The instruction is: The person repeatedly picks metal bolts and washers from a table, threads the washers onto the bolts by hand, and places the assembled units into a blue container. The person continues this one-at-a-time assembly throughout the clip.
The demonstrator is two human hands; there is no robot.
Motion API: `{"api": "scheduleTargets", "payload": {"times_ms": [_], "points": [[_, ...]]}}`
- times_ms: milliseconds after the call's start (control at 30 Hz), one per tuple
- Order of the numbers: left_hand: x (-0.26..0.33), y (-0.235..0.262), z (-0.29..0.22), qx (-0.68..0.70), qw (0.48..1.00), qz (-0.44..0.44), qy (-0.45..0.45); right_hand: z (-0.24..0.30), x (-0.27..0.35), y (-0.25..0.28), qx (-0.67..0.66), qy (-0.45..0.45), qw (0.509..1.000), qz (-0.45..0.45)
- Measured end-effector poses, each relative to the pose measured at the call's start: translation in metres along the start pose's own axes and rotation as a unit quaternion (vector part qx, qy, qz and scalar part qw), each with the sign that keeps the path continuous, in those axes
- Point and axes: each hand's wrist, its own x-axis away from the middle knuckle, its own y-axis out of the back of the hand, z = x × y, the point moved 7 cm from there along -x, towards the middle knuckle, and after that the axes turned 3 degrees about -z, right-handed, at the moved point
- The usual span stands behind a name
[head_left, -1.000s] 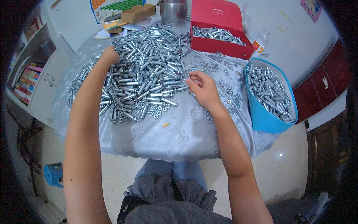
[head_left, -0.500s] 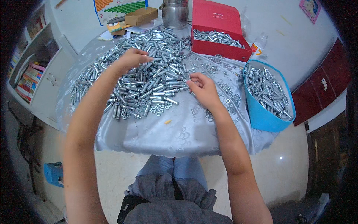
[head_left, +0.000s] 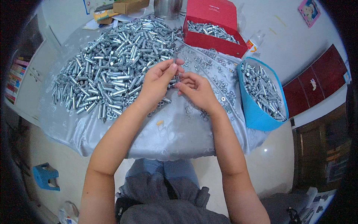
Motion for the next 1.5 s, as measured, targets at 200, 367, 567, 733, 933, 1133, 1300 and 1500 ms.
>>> {"api": "scheduleTargets", "payload": {"times_ms": [200,367,567,733,933,1133,1300,1500], "points": [[-0.001,-0.007,0.011,0.055,0.998,0.028,-0.007,0.004,0.004,-0.01,-0.002,0.006,0.999,0.036],[-0.004,-0.006,0.012,0.063,0.998,0.02,-0.003,0.008,0.004,-0.008,0.014,0.014,0.999,0.028],[0.0,-0.008,0.02,0.0,0.999,0.029,0.016,0.006,0.002,-0.005,-0.016,0.029,0.999,0.01],[0.0,-0.002,0.015,-0.107,0.989,-0.002,-0.103,0.02,0.002,0.004,0.061,0.102,0.992,-0.041],[0.002,-0.003,0.012,-0.075,0.996,0.018,-0.034,0.017,0.002,0.006,-0.004,0.035,0.999,-0.02],[-0.003,0.008,0.017,-0.035,0.999,-0.025,-0.01,0.022,0.001,0.012,-0.036,0.074,0.994,-0.077],[0.001,0.008,0.017,-0.026,0.998,-0.043,0.026,0.027,0.001,0.022,-0.08,0.059,0.99,-0.104],[0.007,-0.006,0.023,-0.023,0.995,0.036,0.091,0.024,0.004,0.02,-0.063,0.02,0.994,-0.087]]}}
